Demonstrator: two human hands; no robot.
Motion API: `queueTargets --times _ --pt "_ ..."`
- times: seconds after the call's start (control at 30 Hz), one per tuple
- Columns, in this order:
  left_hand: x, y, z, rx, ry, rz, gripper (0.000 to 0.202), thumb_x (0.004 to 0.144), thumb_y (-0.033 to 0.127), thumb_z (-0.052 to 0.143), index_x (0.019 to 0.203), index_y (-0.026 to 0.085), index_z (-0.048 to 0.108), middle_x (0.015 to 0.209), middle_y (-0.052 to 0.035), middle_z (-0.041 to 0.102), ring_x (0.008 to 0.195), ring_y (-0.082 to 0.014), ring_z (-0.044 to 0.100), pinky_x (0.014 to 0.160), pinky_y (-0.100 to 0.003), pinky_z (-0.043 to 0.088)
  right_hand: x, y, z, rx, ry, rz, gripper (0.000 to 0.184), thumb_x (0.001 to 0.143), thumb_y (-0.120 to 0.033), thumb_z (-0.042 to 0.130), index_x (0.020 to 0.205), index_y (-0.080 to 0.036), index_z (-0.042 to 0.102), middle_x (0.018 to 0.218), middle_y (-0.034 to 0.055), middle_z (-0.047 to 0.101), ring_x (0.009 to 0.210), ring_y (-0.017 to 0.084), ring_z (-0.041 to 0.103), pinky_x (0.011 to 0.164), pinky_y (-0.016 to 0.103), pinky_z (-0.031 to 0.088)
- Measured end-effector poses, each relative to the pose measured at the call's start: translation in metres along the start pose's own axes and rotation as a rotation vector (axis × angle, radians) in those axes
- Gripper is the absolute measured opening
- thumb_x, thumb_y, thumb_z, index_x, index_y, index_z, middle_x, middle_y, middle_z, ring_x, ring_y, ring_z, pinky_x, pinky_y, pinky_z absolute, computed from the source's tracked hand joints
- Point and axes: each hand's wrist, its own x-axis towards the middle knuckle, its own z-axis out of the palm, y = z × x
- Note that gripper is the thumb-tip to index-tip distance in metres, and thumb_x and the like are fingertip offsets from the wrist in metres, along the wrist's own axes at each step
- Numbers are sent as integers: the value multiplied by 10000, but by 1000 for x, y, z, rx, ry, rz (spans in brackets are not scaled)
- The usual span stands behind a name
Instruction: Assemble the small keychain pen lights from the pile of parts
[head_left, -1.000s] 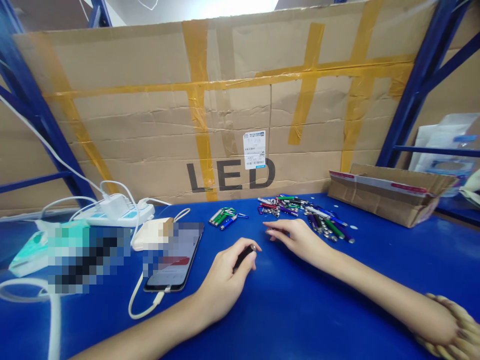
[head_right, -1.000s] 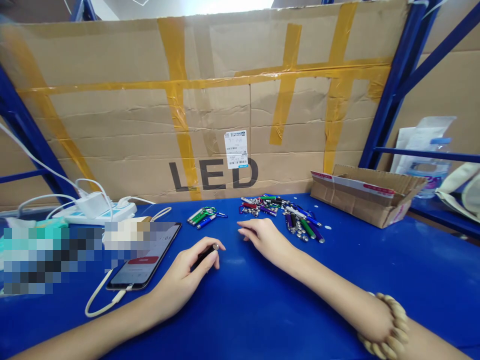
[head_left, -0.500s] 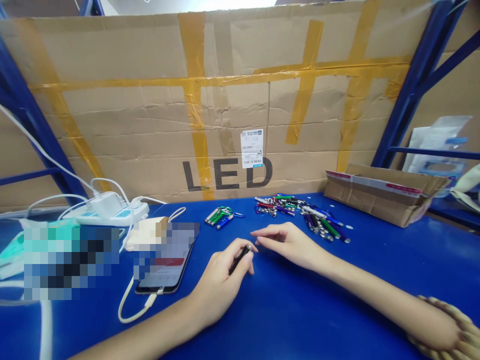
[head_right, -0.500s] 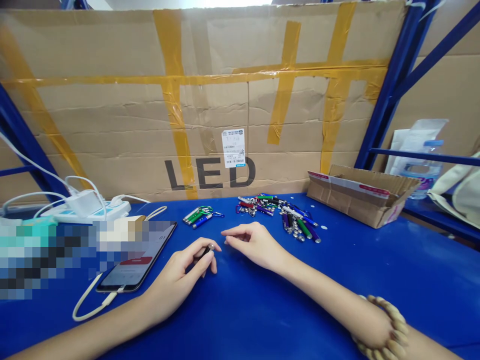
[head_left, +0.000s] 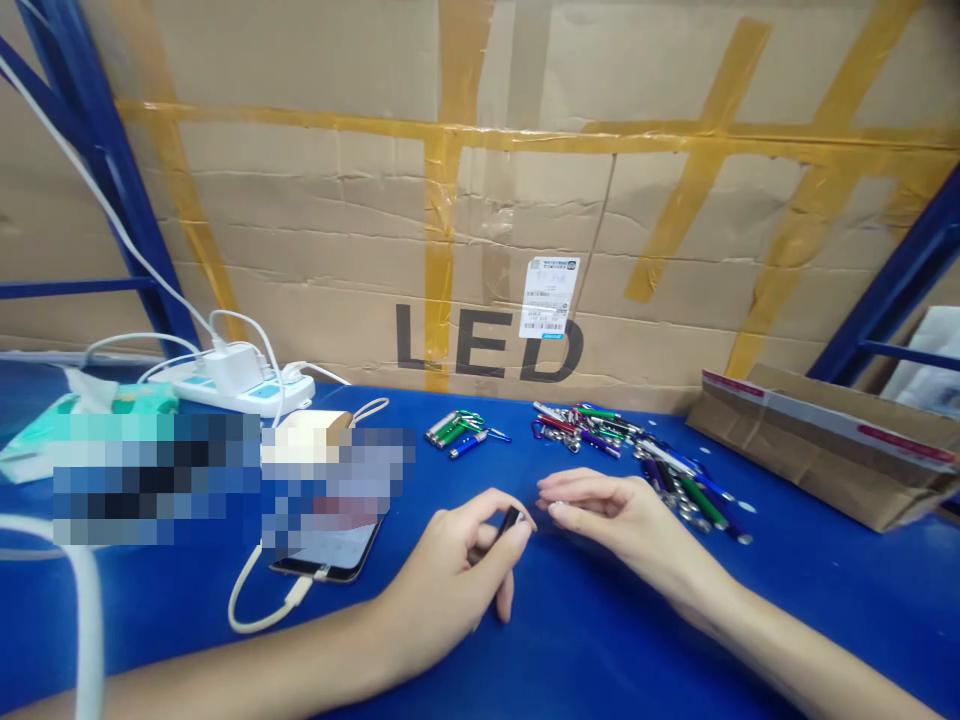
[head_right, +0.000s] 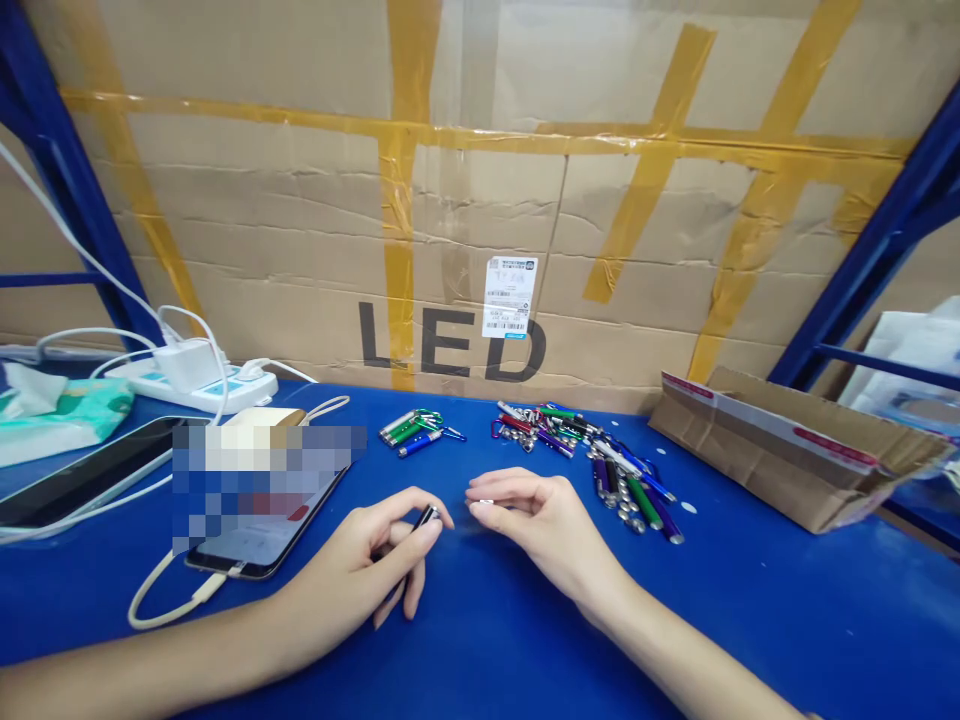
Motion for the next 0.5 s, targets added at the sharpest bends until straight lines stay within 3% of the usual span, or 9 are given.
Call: queueTargets --times 0.07,0.17,0.3,0.4,0.5 --pt "-1 1 -1 -2 16 15 239 898 381 381 947 206 536 442 88 468 352 -72 367 407 -168 305 0 2 -1 -57 41 -19 293 613 -473 720 752 -216 744 928 77 666 891 213 611 740 297 510" --pt "-3 2 -3 33 56 63 218 902 346 387 958 216 554 453 86 446 429 -84 416 468 -170 331 -2 1 0 -75 36 -13 305 623 -490 704 761 -222 746 815 47 643 751 172 598 665 271 493" --pt "-2 2 -4 83 106 66 233 907 335 382 995 225 567 495 76 451 492 -100 452 509 -184 345 -7 -8 7 45 -15 103 333 598 -476 724 787 -202 738 776 39 645 693 149 582 638 259 479" --pt "-2 1 -3 102 118 101 257 913 321 370 1047 230 569 553 63 466 545 -110 475 547 -191 367 -11 -15 10 160 38 211 374 549 -467 758 802 -192 725 730 43 667 634 136 576 569 239 468" --pt "-2 0 -2 147 100 172 244 910 309 393 1018 232 598 667 35 539 597 -115 493 575 -193 380 -14 -18 11 241 91 220 360 523 -437 782 774 -188 716 643 32 662 560 117 557 500 217 443"
